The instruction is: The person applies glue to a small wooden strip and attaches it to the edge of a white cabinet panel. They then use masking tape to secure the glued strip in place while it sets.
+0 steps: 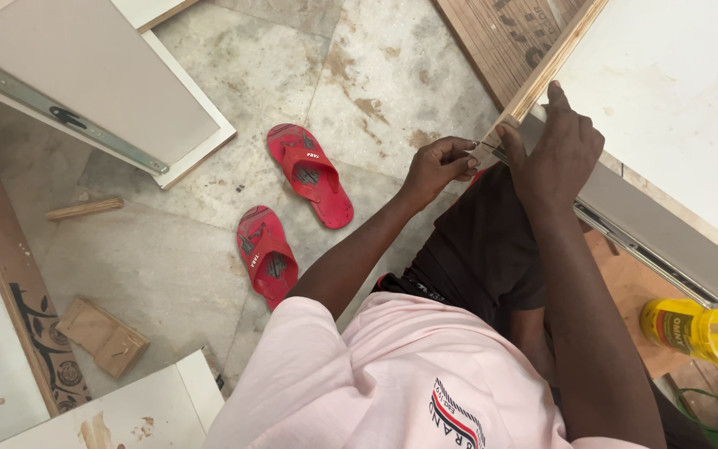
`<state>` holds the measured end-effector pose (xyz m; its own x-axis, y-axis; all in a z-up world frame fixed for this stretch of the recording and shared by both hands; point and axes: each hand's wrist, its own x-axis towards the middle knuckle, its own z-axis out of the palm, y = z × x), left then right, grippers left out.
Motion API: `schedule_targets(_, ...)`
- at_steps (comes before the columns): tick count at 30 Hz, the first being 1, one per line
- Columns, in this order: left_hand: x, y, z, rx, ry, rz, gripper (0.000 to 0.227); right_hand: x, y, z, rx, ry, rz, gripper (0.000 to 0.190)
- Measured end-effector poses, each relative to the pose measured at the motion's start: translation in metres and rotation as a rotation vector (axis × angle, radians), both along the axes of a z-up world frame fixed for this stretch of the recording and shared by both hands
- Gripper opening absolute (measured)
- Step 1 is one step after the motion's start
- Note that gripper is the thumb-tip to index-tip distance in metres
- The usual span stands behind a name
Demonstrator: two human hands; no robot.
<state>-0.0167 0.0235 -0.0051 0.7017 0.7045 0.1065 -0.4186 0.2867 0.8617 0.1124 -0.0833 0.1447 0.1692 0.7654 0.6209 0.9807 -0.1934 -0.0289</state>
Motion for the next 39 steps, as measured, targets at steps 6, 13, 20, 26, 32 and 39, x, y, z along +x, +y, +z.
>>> schedule_targets(6, -0.001, 0.001, 0.000, 0.009, 0.001, 0.001, 0.029, 0.000, 0.000, 0.000, 0.012, 0.005, 0.005, 0.078)
schedule_targets(13, -0.002, 0.000, 0.007, 0.014, 0.051, 0.018, 0.028, 0.000, 0.001, 0.001, -0.007, 0.004, 0.006, 0.078)
schedule_targets(20, 0.000, -0.005, 0.011, -0.074, 0.047, 0.057, 0.026, -0.003, -0.001, -0.001, 0.061, 0.003, 0.058, 0.072)
schedule_targets(26, 0.000, -0.018, 0.008, -0.303, 0.066, 0.085, 0.032, -0.002, -0.002, -0.003, 0.049, 0.071, 0.158, 0.029)
schedule_targets(32, -0.005, -0.019, 0.010, -0.426, 0.146, 0.023, 0.034, -0.006, -0.003, -0.001, 0.079, 0.030, 0.169, 0.019)
schedule_targets(39, 0.001, -0.023, 0.013, -0.459, 0.165, 0.055, 0.032, -0.006, -0.003, 0.002, 0.109, -0.038, 0.186, 0.015)
